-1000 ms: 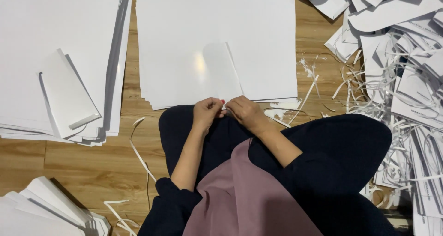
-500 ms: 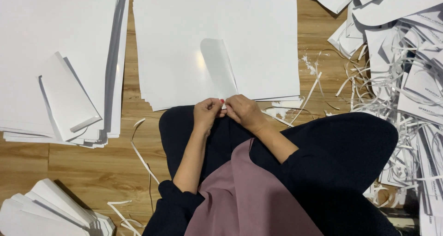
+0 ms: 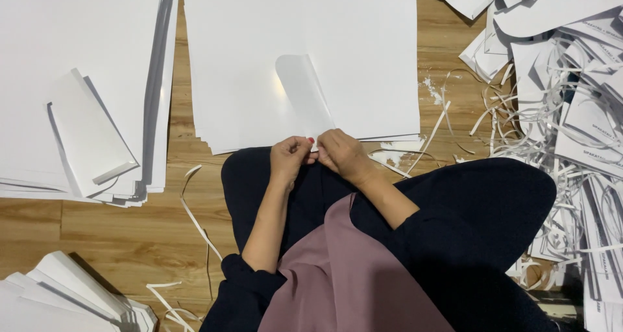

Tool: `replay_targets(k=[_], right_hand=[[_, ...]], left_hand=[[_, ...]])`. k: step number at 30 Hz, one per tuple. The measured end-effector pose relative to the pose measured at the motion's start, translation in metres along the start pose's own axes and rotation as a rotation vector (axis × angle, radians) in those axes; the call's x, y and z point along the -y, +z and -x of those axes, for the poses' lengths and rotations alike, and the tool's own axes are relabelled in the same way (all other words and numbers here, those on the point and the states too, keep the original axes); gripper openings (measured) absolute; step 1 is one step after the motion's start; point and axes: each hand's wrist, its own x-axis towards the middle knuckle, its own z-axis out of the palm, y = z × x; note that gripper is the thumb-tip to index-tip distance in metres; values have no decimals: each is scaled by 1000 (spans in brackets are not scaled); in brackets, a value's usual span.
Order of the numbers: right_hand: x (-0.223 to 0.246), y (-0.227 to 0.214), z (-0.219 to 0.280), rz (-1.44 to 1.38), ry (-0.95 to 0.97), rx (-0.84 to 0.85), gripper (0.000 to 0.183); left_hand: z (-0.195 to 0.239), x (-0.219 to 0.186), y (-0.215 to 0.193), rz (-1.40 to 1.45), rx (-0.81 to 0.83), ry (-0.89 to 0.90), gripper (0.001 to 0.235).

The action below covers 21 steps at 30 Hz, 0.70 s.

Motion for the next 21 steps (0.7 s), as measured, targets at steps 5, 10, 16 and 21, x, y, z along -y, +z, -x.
replay_targets(k=[5, 10, 16, 21], right_hand=[[-53, -33, 7, -378, 606, -345, 6], [-151, -181, 35, -1405, 1041, -1461, 7], [-109, -222, 34, -561, 1093, -922, 21], [-39, -113, 25, -741, 939, -38, 61]], left_hand=[[5, -10, -6, 66, -53, -16, 11], [9, -17, -14, 198, -20, -72, 9], [4, -14, -10, 192, 21, -52, 10], [12, -19, -7, 154, 102, -30, 10]])
